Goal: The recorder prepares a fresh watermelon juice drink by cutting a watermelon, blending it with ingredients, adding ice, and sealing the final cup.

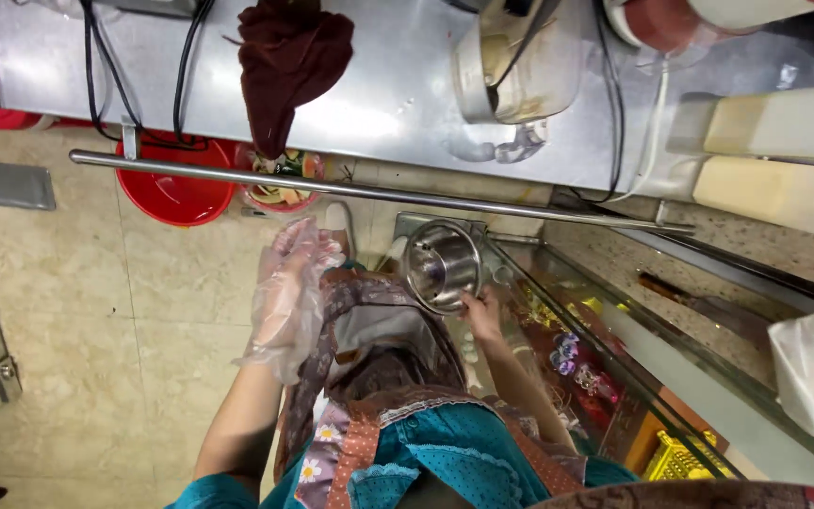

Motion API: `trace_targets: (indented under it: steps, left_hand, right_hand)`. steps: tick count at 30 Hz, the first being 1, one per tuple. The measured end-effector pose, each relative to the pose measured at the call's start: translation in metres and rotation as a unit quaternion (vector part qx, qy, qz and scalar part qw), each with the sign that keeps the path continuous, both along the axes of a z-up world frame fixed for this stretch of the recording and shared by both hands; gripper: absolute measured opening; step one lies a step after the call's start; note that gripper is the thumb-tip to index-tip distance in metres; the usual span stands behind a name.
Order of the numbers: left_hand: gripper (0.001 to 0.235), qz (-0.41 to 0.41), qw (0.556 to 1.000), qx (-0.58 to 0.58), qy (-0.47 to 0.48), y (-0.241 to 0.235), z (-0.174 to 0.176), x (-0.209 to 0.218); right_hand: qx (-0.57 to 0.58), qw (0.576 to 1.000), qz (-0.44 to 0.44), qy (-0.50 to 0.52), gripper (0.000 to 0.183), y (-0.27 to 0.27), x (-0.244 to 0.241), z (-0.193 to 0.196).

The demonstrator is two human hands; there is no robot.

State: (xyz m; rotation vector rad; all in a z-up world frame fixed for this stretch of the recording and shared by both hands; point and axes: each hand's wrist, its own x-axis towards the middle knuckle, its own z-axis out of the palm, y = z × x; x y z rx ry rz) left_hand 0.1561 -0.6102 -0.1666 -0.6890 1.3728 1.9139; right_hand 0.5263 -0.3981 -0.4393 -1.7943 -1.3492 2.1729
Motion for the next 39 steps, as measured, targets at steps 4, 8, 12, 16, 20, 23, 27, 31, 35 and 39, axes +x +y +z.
trace_targets:
  steps: [4, 8, 12, 16, 20, 23, 27, 31, 35, 39]
  left_hand:
    - [0.046, -0.03, 0.999, 0.019, 0.009, -0.013, -0.061, 0.01]
    - [0.051, -0.032, 0.997, 0.058, -0.044, -0.033, -0.146, 0.0]
    - [0.055, 0.072, 0.965, 0.249, -0.028, -0.053, -0.235, -0.017]
    - [0.051, 0.079, 0.921, 0.379, -0.04, -0.072, -0.316, -0.033]
    - [0.045, 0.095, 0.93, 0.354, -0.008, -0.057, -0.317, -0.059]
    - [0.019, 0.149, 0.928, 0.34, 0.029, -0.056, -0.355, -0.061]
    - [0.024, -0.054, 0.99, 0.126, 0.044, -0.042, -0.399, -0.055]
    - [0.029, -0.244, 0.962, -0.117, 0.046, -0.052, -0.446, -0.032]
    - [0.035, -0.405, 0.84, -0.359, 0.029, -0.092, -0.492, -0.002]
    - [0.043, -0.331, 0.872, -0.356, 0.048, -0.12, -0.497, 0.008]
  right_hand:
    - [0.017, 0.987, 0.064, -0.145, 0.026, -0.022, -0.122, -0.047]
    - [0.035, 0.976, 0.103, -0.186, 0.025, -0.041, -0.208, -0.178]
    - [0.005, 0.984, 0.168, -0.06, 0.023, -0.048, -0.251, -0.395]
    - [0.19, 0.963, 0.188, -0.031, 0.044, -0.051, -0.311, -0.467]
    - [0.1, 0.975, 0.194, 0.029, 0.042, -0.068, -0.341, -0.456]
    - [-0.02, 0.981, 0.165, 0.1, 0.045, -0.071, -0.314, -0.369]
    - [0.079, 0.866, 0.421, 0.257, 0.058, -0.14, -0.355, -0.138]
    - [0.062, 0.807, 0.533, 0.246, 0.034, -0.169, -0.335, -0.149]
    - [0.017, 0.802, 0.466, 0.374, 0.02, -0.159, -0.376, -0.191]
    - [0.086, 0.815, 0.447, 0.36, 0.02, -0.159, -0.43, -0.233]
